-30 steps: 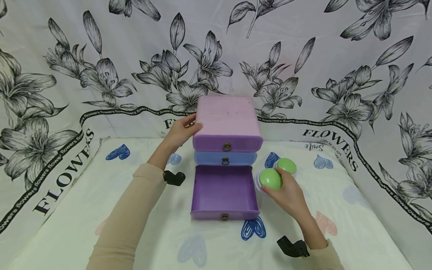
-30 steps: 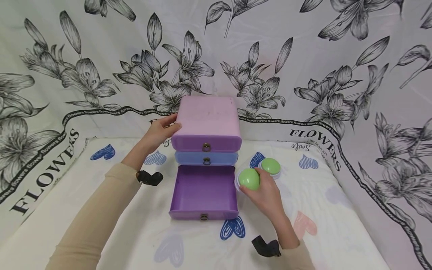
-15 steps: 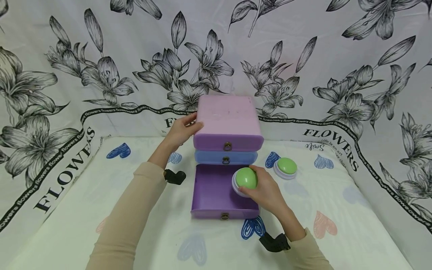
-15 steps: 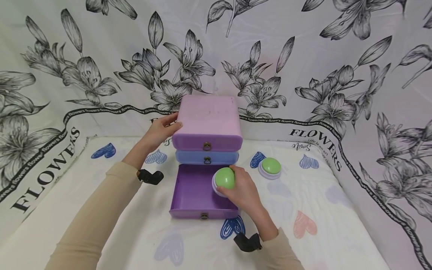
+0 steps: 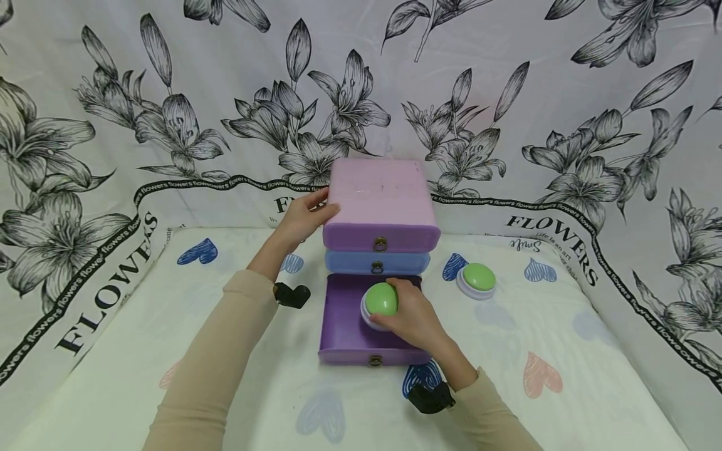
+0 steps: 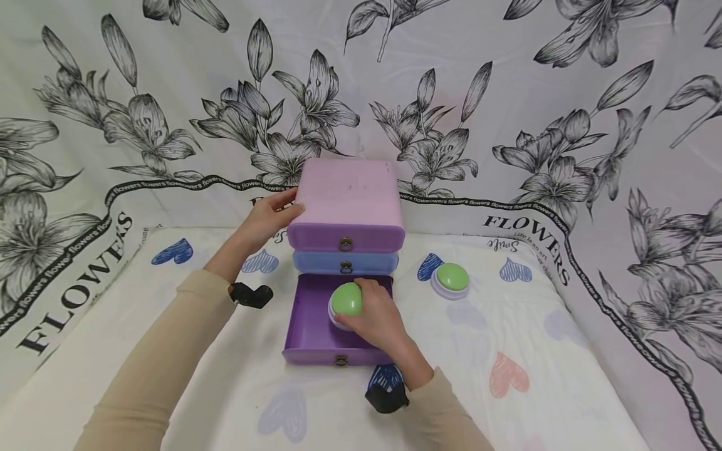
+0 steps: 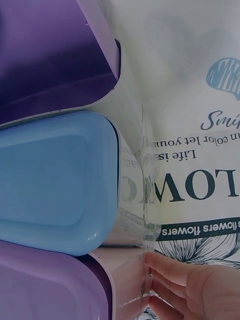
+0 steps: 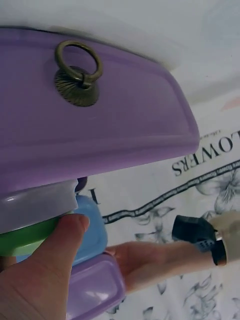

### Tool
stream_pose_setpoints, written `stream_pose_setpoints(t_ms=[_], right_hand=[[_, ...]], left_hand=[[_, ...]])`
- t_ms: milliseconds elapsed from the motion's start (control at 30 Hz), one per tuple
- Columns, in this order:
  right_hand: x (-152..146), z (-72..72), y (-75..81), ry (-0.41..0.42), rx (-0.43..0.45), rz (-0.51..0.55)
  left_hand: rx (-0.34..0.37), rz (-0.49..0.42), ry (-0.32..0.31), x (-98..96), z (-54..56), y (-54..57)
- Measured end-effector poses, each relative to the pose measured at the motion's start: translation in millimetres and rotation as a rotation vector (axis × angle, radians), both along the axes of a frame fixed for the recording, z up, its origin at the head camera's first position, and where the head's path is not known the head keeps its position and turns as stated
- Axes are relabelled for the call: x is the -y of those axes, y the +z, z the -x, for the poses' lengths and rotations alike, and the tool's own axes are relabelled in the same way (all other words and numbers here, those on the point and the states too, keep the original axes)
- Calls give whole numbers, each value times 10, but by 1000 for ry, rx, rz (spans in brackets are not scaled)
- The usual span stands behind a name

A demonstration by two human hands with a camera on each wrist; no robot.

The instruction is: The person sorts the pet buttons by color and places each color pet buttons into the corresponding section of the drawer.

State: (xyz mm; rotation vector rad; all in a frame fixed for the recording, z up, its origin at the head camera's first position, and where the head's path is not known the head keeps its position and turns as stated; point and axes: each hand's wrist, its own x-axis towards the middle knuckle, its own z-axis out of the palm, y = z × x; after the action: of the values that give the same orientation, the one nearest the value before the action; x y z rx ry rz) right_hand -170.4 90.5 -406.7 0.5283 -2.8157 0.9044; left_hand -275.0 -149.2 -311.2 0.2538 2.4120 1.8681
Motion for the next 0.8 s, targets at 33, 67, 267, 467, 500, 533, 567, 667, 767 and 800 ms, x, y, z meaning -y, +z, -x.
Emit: stream_pose_setpoints(t_ms=[33,67,267,467,500,533,567,667,767,800], right_hand=[[24,7,-4,8,-3,-1],[47,15,-10,17,-7,-4],[179,54,-40,53,19,-5],[307,99,-90,66,57,-35],[326,109,-104,66,59,-44],[345,117,-115,69,63,-51],[362,123,-122,72,68,-54],[413,136,-133,81,77,-73],[458,147,-141,82,94,-88],[473,153,-147,81,99,-94]], left_hand=[[0,-2,2,6,23,-26],[-1,-2,5,12,44,-52],[-21,13,22,27,105,-138],[-28,14,24,26,97,-127],[-28,13,24,26,96,-126],[-28,12,24,26,96,-126],[-28,12,24,25,95,-127],[-31,12,25,21,96,-130],[-34,13,26,19,93,-130],[-35,14,26,19,92,-130]])
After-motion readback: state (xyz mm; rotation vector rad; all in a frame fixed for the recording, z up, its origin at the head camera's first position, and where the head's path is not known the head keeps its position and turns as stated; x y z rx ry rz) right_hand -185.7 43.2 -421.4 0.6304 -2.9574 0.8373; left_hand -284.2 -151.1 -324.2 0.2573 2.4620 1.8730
